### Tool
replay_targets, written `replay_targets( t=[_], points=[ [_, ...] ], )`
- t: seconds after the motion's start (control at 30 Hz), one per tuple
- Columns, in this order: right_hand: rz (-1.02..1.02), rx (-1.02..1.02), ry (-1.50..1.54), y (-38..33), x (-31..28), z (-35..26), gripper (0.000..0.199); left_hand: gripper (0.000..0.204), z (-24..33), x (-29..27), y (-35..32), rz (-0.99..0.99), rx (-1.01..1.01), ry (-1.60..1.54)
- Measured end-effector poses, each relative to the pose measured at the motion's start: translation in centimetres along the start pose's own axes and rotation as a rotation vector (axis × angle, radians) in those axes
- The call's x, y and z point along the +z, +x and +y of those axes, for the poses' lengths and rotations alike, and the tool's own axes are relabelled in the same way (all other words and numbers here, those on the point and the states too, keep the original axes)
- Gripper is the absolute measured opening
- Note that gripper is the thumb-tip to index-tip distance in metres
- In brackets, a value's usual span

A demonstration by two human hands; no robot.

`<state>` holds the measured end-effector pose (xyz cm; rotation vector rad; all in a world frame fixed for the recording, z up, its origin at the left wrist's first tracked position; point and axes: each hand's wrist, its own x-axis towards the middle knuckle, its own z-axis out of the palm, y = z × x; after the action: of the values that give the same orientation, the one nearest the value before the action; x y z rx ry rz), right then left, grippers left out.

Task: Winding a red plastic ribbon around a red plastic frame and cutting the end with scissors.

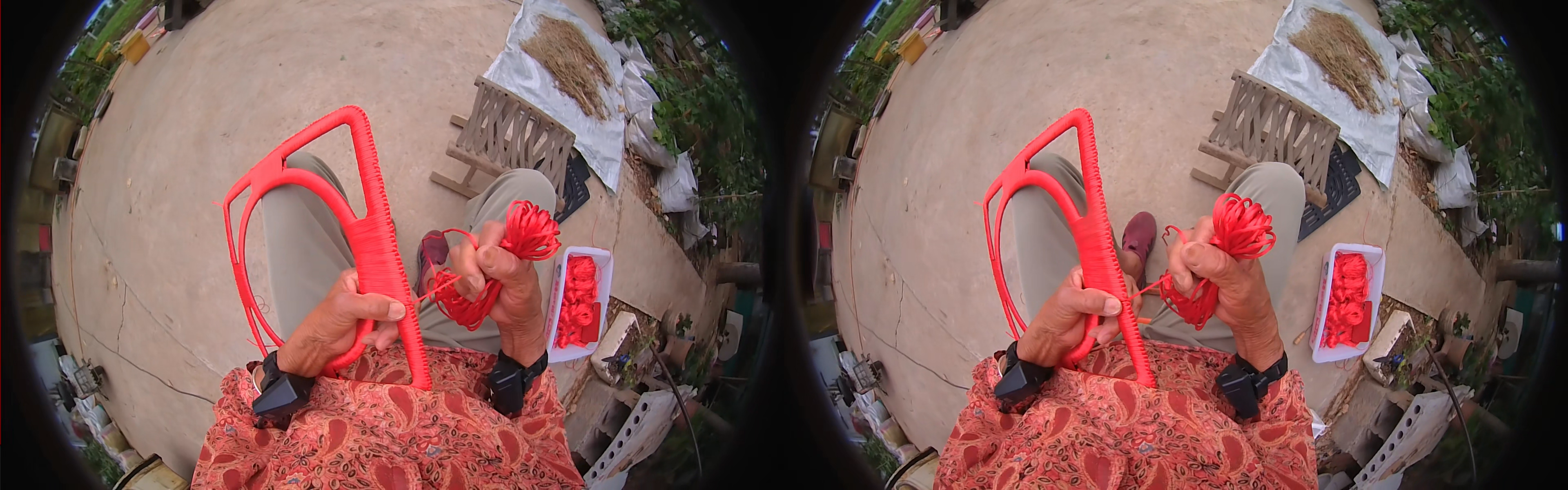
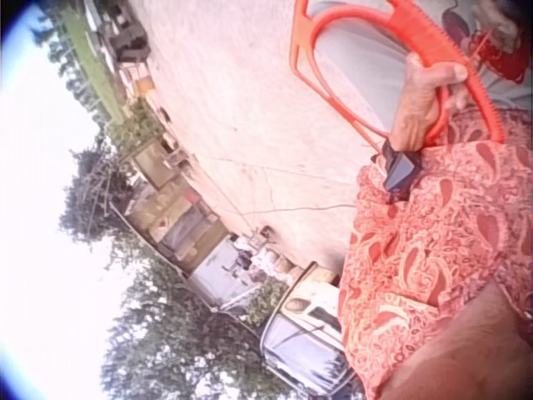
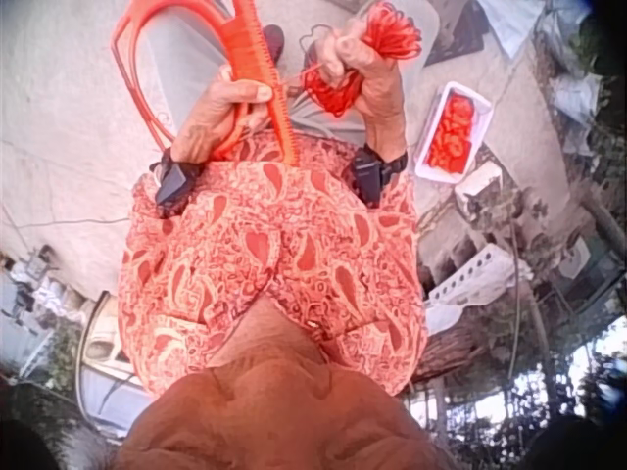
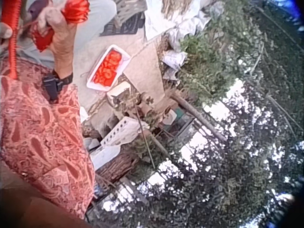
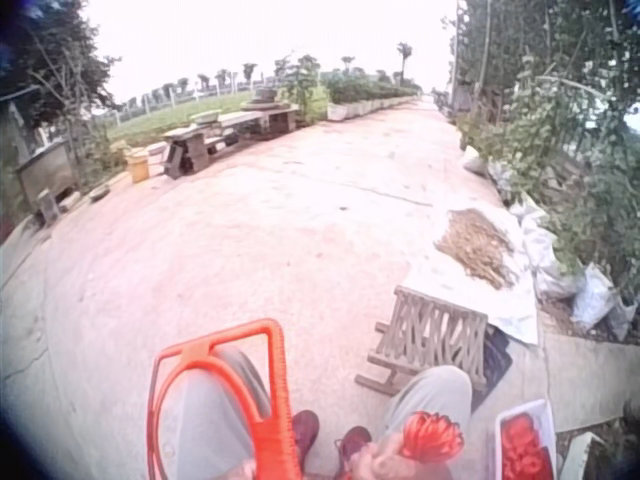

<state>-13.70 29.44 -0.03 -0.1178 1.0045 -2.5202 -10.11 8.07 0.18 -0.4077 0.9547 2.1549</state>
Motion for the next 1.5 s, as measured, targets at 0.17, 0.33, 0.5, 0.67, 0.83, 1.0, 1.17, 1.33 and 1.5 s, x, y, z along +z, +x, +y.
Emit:
replay_targets(
  t=[0.17,0.33,0.5,0.67,0.83,1.0,1.17,1.33,1.5],
  points=[
    [-0.015,0.015,0.027,0.0,-0.2,0.2,0.017,0.019,0.4,0.5,-0.3,-0.029,0.044,0.003],
    [0.014,0.012,0.002,0.3,0.0,1.1,0.018,0.021,0.7,0.9,-0.5,-0.083,0.068,-0.005],
    [0.099,-0.009,-0.121,0.4,-0.5,1.6,0.02,0.025,0.4,0.3,-0.8,-0.121,0.056,-0.065],
    [0.247,0.165,-0.659,-0.4,-2.3,0.6,0.037,0.026,0.2,-0.5,-0.8,-0.053,0.034,0.031],
    [0.402,0.151,-0.929,-1.2,-3.4,-0.9,0.041,0.031,0.3,-2.1,-0.8,-0.09,0.029,0.115],
    [0.277,0.095,-1.309,-1.4,-3.8,-1.9,0.039,0.032,-0.7,-2.4,-1.6,-0.111,0.055,-0.039],
    [0.157,0.018,-1.191,-0.6,-2.9,-2.6,0.033,0.027,-1.2,-2.0,-1.9,-0.096,0.133,-0.026],
    [0.042,-0.057,-1.372,2.9,-1.3,-1.0,0.031,0.023,-1.4,-1.3,-2.1,-0.002,0.179,0.096],
    [-0.361,0.04,-1.39,4.0,-0.4,3.1,0.026,0.023,-0.9,-1.5,-3.4,0.12,0.087,0.424]
  ],
)
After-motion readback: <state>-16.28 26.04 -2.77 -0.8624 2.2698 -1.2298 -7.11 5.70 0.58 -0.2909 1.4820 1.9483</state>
